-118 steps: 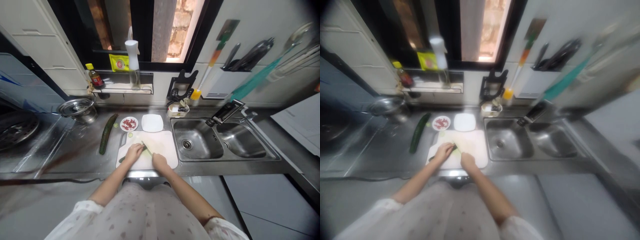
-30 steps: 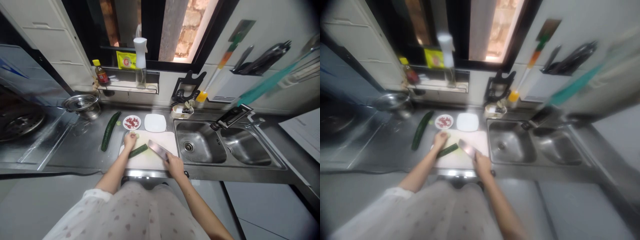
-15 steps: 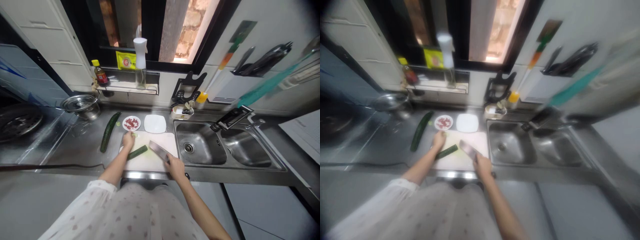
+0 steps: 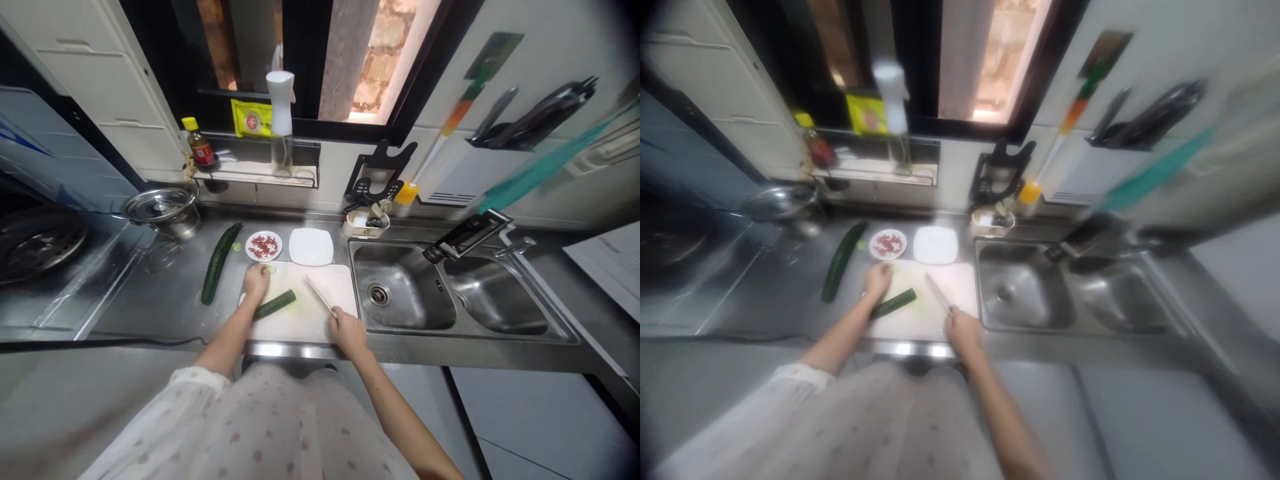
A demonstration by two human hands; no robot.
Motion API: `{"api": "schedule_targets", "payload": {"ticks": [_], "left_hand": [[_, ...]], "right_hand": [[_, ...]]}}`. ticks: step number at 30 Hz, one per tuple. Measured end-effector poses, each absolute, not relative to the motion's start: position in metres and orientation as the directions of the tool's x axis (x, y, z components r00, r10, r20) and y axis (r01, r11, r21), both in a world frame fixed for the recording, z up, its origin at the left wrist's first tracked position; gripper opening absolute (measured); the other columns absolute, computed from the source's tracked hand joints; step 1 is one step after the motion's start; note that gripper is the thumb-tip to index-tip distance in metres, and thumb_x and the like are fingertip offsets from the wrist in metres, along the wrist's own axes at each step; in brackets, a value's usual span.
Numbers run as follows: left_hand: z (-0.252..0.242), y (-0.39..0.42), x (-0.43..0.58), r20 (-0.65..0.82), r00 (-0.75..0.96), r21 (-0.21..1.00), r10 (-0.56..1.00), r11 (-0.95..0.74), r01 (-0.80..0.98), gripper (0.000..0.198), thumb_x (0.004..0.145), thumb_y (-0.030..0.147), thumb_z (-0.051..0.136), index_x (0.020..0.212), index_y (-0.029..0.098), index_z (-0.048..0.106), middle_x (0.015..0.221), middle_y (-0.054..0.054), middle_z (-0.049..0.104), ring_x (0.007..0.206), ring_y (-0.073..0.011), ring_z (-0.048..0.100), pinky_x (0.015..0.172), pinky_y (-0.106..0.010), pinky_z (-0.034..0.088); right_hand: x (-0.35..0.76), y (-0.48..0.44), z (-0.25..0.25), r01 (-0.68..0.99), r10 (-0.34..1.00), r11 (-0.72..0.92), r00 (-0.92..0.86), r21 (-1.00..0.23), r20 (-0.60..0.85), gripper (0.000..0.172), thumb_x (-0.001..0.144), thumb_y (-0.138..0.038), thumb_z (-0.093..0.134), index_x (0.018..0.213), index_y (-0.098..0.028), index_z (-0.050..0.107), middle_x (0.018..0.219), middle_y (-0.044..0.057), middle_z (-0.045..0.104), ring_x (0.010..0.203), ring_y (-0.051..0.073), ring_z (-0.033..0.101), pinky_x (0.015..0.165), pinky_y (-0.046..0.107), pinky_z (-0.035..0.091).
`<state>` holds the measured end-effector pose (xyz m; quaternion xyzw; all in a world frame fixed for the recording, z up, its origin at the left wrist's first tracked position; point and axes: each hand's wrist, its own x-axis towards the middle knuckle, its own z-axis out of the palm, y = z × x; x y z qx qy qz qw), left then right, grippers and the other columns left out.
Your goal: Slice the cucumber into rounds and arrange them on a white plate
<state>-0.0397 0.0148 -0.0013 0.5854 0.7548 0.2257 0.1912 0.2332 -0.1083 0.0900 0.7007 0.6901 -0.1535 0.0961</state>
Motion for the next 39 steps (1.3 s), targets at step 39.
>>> {"api": "schedule_targets", "payload": {"ticks": [39], "left_hand": [[0.022, -0.062, -0.010, 0.136, 0.285, 0.633, 0.949, -0.305, 0.712, 0.027, 0.092, 0.036, 0.051, 0.109, 0.025, 0.070, 0.102, -0.005, 0.069, 0.096, -0.0180, 0.061, 0.088, -0.030, 0.047]], "right_hand": [[0.182, -0.084, 0.103, 0.972, 0.882, 0.060, -0.158, -0.227, -0.443, 0.034, 0.098, -0.030, 0.030, 0.109, -0.017, 0.060, 0.101, 0.011, 0.069, 0.095, 0.019, 0.064, 0.074, 0.025, 0.041]]}}
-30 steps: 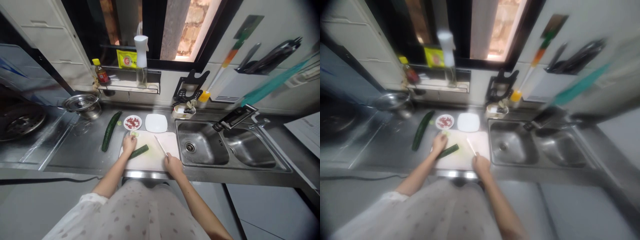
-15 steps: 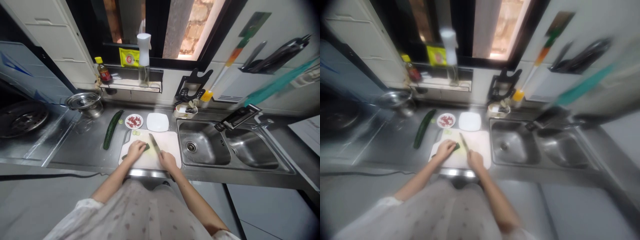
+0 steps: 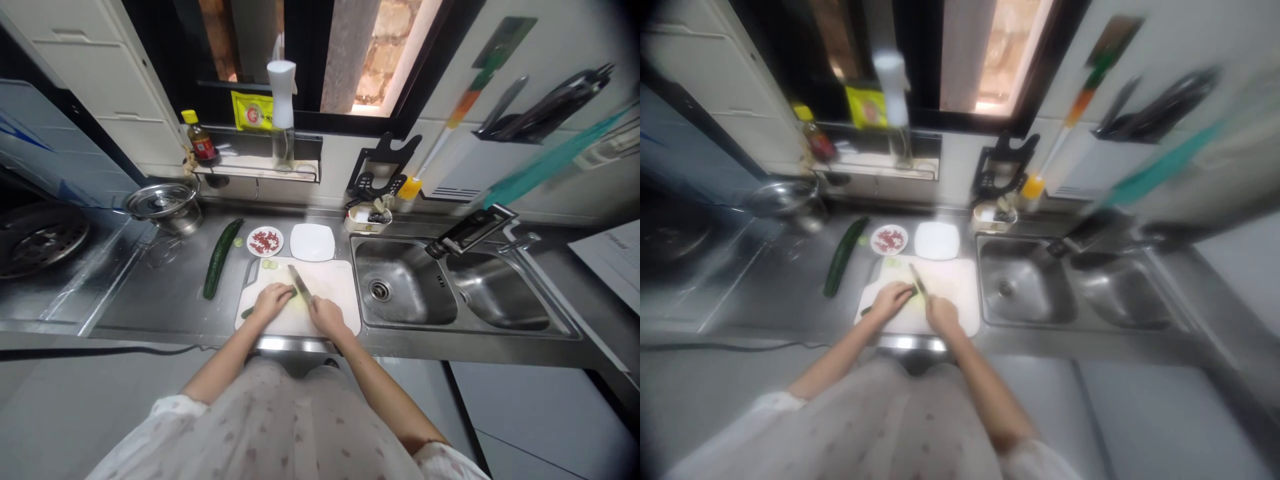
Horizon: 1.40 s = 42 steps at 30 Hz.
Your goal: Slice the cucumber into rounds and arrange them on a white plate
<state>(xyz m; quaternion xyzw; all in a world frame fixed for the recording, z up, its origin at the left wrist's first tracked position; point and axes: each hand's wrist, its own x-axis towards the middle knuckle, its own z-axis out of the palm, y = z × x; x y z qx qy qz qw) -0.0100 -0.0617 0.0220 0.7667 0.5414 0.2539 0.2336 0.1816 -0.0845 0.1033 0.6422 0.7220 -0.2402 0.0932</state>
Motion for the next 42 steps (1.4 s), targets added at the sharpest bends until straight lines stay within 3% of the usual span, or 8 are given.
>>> {"api": "schedule_targets", "payload": {"ticks": [24, 42], "left_hand": [[0.012, -0.065, -0.008, 0.171, 0.295, 0.572, 0.940, -0.339, 0.747, 0.029, 0.093, 0.033, 0.050, 0.114, 0.025, 0.068, 0.102, -0.005, 0.066, 0.095, -0.0182, 0.057, 0.087, -0.031, 0.046], [0.012, -0.065, -0.008, 0.173, 0.300, 0.582, 0.938, -0.343, 0.738, 0.029, 0.093, 0.032, 0.050, 0.115, 0.026, 0.068, 0.101, -0.005, 0.066, 0.094, -0.0181, 0.058, 0.086, -0.031, 0.046]], "right_hand": [[0.178, -0.088, 0.101, 0.970, 0.883, 0.105, -0.191, -0.217, -0.430, 0.034, 0.099, -0.030, 0.030, 0.109, -0.016, 0.060, 0.100, 0.012, 0.069, 0.095, 0.020, 0.064, 0.076, 0.027, 0.042], [0.194, -0.104, 0.114, 0.976, 0.808, 0.122, -0.204, -0.183, -0.553, 0.030, 0.095, -0.023, 0.035, 0.108, -0.016, 0.061, 0.102, 0.014, 0.069, 0.095, 0.022, 0.064, 0.074, 0.029, 0.042]]}}
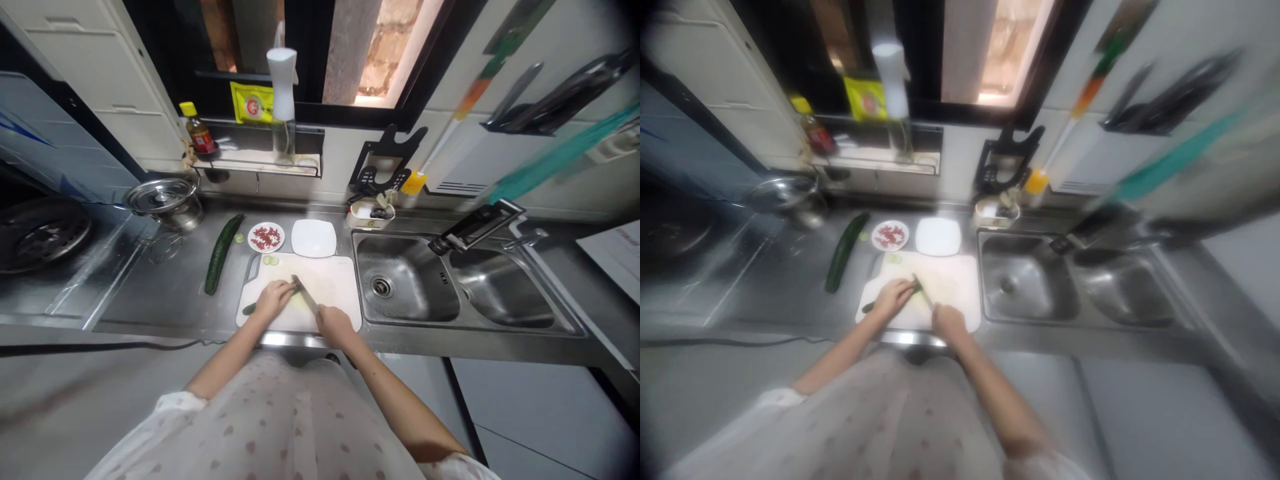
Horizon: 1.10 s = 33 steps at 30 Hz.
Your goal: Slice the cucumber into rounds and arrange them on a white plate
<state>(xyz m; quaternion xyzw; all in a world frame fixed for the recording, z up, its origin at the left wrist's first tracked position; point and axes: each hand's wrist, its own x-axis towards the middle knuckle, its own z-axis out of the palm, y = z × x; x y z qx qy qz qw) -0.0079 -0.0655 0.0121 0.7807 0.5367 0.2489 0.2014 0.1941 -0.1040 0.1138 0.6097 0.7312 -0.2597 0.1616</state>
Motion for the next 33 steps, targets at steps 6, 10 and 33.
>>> {"api": "schedule_targets", "payload": {"ticks": [6, 10, 33], "left_hand": [[0.009, -0.065, -0.008, 0.189, 0.300, 0.580, 0.935, -0.352, 0.735, 0.028, 0.093, 0.032, 0.049, 0.113, 0.026, 0.068, 0.102, -0.005, 0.066, 0.095, -0.0182, 0.058, 0.086, -0.030, 0.046], [0.008, -0.065, -0.008, 0.188, 0.302, 0.581, 0.935, -0.354, 0.733, 0.028, 0.093, 0.033, 0.049, 0.112, 0.025, 0.068, 0.101, -0.005, 0.066, 0.094, -0.0178, 0.058, 0.087, -0.030, 0.046], [0.004, -0.064, -0.009, 0.243, 0.317, 0.577, 0.917, -0.399, 0.713, 0.027, 0.093, 0.031, 0.050, 0.112, 0.024, 0.068, 0.099, -0.005, 0.067, 0.093, -0.0182, 0.059, 0.085, -0.031, 0.046]], "right_hand": [[0.192, -0.104, 0.116, 0.977, 0.808, 0.117, -0.198, -0.179, -0.555, 0.031, 0.094, -0.020, 0.034, 0.110, -0.015, 0.060, 0.101, 0.015, 0.068, 0.096, 0.023, 0.064, 0.074, 0.029, 0.043], [0.189, -0.101, 0.116, 0.977, 0.811, 0.115, -0.197, -0.180, -0.551, 0.031, 0.094, -0.019, 0.034, 0.110, -0.014, 0.060, 0.101, 0.015, 0.068, 0.095, 0.022, 0.064, 0.074, 0.028, 0.043], [0.175, -0.088, 0.104, 0.973, 0.848, 0.127, -0.208, -0.193, -0.487, 0.033, 0.095, -0.016, 0.033, 0.112, -0.012, 0.061, 0.101, 0.015, 0.069, 0.096, 0.023, 0.065, 0.077, 0.030, 0.045]]}}
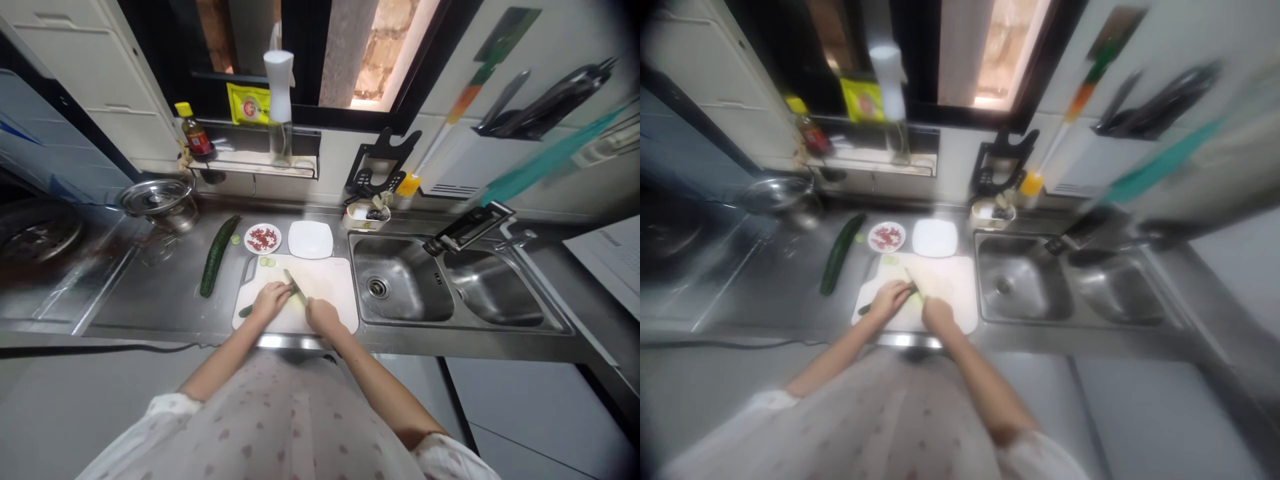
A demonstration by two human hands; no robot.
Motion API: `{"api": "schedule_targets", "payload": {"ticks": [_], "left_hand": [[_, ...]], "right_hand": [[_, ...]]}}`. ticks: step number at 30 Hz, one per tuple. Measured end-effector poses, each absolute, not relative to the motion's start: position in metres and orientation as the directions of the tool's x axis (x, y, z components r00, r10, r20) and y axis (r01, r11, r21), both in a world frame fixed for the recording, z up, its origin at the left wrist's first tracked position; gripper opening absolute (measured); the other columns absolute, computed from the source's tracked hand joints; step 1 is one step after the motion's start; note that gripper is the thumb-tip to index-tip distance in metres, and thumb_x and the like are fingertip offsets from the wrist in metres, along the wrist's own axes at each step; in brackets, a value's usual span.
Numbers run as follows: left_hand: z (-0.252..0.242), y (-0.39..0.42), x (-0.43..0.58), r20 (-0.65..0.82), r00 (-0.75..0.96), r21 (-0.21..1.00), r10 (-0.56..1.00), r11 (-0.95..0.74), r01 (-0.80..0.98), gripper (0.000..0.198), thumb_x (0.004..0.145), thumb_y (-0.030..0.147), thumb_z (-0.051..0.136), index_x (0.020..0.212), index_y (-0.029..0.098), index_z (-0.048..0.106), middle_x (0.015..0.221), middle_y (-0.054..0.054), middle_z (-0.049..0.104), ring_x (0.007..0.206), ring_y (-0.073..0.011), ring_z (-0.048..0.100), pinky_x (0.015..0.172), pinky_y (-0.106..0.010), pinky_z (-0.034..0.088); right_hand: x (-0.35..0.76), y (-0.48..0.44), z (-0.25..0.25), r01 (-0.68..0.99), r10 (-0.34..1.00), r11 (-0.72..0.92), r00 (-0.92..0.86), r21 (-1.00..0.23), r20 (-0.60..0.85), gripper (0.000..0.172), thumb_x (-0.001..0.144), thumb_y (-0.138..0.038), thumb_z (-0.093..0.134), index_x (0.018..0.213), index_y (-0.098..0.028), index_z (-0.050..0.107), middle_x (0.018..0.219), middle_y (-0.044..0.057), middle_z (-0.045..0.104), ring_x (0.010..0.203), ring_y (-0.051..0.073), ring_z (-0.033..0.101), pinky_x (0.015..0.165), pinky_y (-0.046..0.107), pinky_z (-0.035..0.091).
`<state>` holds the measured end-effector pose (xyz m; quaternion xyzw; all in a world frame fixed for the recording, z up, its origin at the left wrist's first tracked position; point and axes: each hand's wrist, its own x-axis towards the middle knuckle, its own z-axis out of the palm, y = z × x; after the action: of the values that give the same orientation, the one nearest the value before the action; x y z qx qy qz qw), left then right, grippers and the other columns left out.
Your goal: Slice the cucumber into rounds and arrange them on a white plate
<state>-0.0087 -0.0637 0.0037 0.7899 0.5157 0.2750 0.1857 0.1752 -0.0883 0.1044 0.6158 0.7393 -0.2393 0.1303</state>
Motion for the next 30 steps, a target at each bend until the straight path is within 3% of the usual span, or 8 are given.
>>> {"api": "schedule_targets", "payload": {"ticks": [6, 23, 30], "left_hand": [[0.005, -0.065, -0.008, 0.231, 0.304, 0.581, 0.924, -0.382, 0.719, 0.027, 0.093, 0.030, 0.050, 0.111, 0.024, 0.068, 0.100, -0.006, 0.067, 0.093, -0.0182, 0.059, 0.084, -0.031, 0.046], [0.008, -0.066, -0.007, 0.235, 0.315, 0.566, 0.920, -0.393, 0.724, 0.026, 0.093, 0.030, 0.051, 0.110, 0.023, 0.068, 0.100, -0.006, 0.067, 0.092, -0.0185, 0.058, 0.084, -0.032, 0.046], [0.008, -0.065, -0.007, 0.233, 0.307, 0.588, 0.922, -0.386, 0.711, 0.026, 0.093, 0.032, 0.050, 0.110, 0.024, 0.068, 0.099, -0.005, 0.068, 0.092, -0.0180, 0.059, 0.084, -0.031, 0.046]], "right_hand": [[0.183, -0.099, 0.111, 0.978, 0.818, 0.120, -0.194, -0.170, -0.542, 0.031, 0.094, -0.017, 0.034, 0.111, -0.013, 0.060, 0.101, 0.015, 0.068, 0.097, 0.023, 0.065, 0.076, 0.029, 0.045], [0.162, -0.076, 0.097, 0.969, 0.863, 0.129, -0.215, -0.213, -0.457, 0.034, 0.094, -0.018, 0.034, 0.114, -0.012, 0.060, 0.105, 0.015, 0.068, 0.098, 0.022, 0.064, 0.080, 0.030, 0.045], [0.178, -0.094, 0.096, 0.978, 0.835, 0.112, -0.189, -0.177, -0.516, 0.031, 0.094, -0.019, 0.035, 0.111, -0.013, 0.061, 0.103, 0.016, 0.068, 0.097, 0.022, 0.065, 0.078, 0.029, 0.045]]}}
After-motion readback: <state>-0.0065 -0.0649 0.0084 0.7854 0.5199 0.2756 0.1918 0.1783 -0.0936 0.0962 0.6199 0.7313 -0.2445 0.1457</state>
